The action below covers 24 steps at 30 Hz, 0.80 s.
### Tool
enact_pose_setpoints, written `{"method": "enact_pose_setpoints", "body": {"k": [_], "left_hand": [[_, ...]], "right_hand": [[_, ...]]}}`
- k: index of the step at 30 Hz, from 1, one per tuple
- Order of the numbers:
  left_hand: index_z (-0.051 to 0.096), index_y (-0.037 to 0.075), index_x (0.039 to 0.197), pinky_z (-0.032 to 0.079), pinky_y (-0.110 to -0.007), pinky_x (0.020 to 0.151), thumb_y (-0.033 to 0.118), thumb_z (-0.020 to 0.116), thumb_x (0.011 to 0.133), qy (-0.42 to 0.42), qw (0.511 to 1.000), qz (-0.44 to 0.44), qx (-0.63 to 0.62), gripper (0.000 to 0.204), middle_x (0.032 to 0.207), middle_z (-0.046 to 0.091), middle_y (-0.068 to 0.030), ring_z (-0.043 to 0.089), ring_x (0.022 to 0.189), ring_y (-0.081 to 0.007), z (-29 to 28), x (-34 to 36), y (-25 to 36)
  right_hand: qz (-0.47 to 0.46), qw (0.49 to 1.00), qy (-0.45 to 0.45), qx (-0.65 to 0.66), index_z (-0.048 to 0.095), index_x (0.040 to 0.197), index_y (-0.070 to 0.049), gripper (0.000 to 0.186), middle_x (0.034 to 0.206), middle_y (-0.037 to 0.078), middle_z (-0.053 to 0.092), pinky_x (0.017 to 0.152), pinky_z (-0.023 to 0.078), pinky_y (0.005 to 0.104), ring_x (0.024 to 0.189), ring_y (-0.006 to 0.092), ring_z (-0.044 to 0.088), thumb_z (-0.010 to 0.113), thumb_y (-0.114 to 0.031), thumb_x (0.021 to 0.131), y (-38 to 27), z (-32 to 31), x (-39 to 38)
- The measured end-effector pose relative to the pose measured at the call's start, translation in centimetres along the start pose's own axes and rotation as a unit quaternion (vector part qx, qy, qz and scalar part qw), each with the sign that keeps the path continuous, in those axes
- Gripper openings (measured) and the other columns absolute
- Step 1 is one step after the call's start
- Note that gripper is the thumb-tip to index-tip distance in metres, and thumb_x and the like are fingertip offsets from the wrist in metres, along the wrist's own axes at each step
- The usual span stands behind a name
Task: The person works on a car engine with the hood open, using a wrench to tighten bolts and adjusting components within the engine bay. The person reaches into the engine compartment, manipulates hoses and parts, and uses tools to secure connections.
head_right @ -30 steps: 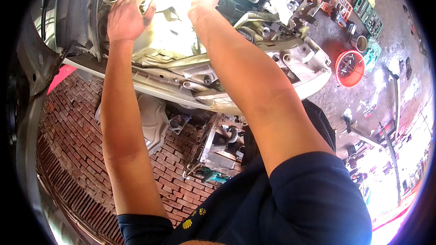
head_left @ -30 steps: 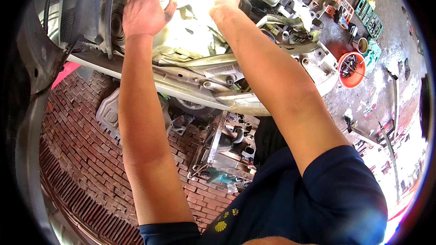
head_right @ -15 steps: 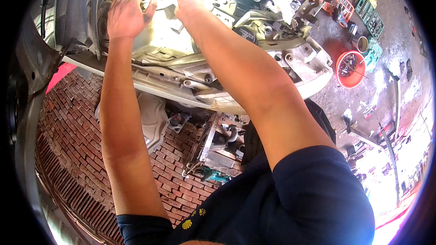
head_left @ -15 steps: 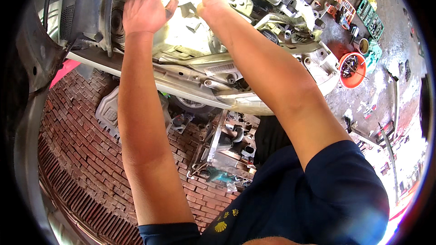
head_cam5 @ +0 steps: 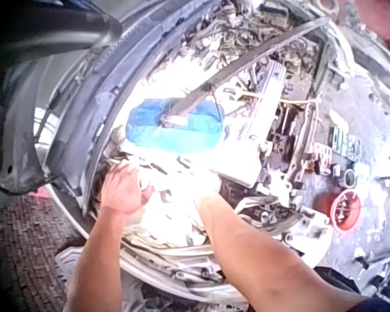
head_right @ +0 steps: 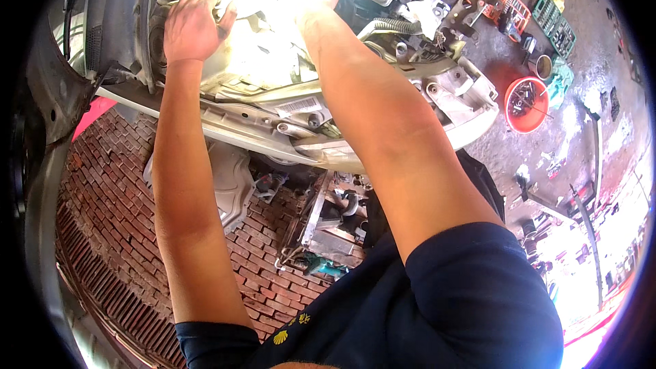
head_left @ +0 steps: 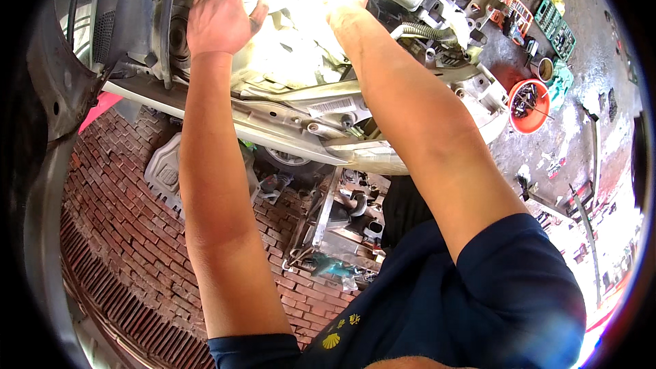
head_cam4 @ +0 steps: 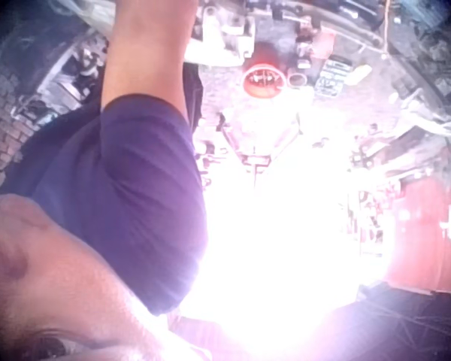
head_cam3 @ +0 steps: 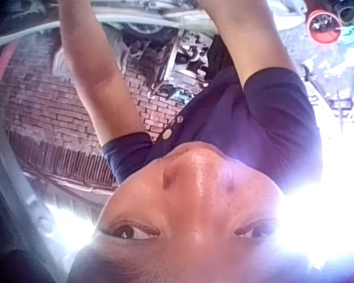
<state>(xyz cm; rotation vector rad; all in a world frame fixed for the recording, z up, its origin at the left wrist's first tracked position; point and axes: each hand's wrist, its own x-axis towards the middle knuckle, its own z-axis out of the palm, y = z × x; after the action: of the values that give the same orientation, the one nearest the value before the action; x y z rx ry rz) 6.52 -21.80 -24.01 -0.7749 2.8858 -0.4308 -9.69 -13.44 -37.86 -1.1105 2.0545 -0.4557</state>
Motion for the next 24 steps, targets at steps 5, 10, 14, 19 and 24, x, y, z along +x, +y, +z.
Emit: {"method": "enact_pose_setpoints", "body": {"k": [5, 10, 14, 19, 24], "left_hand": [[0.074, 0.003, 0.1, 0.052, -0.047, 0.097, 0.049, 0.061, 0.098, -0.008, 1.0, 0.001, -0.021, 0.048, 0.105, 0.073, -0.013, 0.066, 0.105, -0.0342, -0.2, 0.2, 0.2], [0.074, 0.003, 0.102, 0.052, -0.046, 0.097, 0.05, 0.061, 0.098, -0.012, 1.0, 0.003, -0.016, 0.048, 0.105, 0.073, -0.0125, 0.066, 0.106, -0.0331, 0.0, 0.3, 0.0], [0.075, 0.004, 0.104, 0.051, -0.045, 0.099, 0.051, 0.06, 0.099, -0.032, 0.999, -0.003, -0.007, 0.05, 0.106, 0.074, -0.0121, 0.066, 0.107, -0.0322, -0.2, 0.2, 0.0], [0.076, 0.005, 0.103, 0.051, -0.045, 0.102, 0.05, 0.062, 0.097, -0.019, 1.0, -0.008, -0.007, 0.048, 0.108, 0.075, -0.0119, 0.066, 0.109, -0.0316, -0.2, 0.2, 0.1], [0.078, 0.006, 0.104, 0.05, -0.044, 0.105, 0.05, 0.064, 0.096, -0.024, 1.0, -0.01, -0.01, 0.047, 0.11, 0.075, -0.0119, 0.067, 0.11, -0.0312, -0.3, 0.3, 0.3]], "right_hand": [[0.021, 0.998, -0.016, -0.055, 0.076, 0.121, -0.013, 0.029, 0.12, 0.005, 0.076, 0.076, 0.058, 0.0376, 0.101, 0.019, 0.072, 0.061, -0.021, 0.097, 0.5, -0.2, 0.0], [0.02, 0.996, -0.029, -0.083, 0.076, 0.12, -0.014, 0.029, 0.119, 0.005, 0.076, 0.076, 0.058, 0.0376, 0.101, 0.0187, 0.072, 0.061, -0.02, 0.097, 0.1, -0.2, 0.1], [0.023, 0.992, -0.044, -0.116, 0.076, 0.12, -0.014, 0.029, 0.119, 0.005, 0.076, 0.076, 0.058, 0.0376, 0.101, 0.0184, 0.072, 0.061, -0.02, 0.097, -0.1, -0.3, -0.1], [0.016, 0.982, -0.067, -0.177, 0.077, 0.12, -0.014, 0.028, 0.119, 0.005, 0.076, 0.075, 0.058, 0.0376, 0.101, 0.0181, 0.072, 0.061, -0.02, 0.097, -0.9, 0.0, -0.6], [0.001, 0.966, -0.097, -0.241, 0.077, 0.12, -0.014, 0.028, 0.118, 0.005, 0.077, 0.075, 0.058, 0.0376, 0.101, 0.0178, 0.072, 0.062, -0.02, 0.097, -1.8, 0.4, -1.0]]}}
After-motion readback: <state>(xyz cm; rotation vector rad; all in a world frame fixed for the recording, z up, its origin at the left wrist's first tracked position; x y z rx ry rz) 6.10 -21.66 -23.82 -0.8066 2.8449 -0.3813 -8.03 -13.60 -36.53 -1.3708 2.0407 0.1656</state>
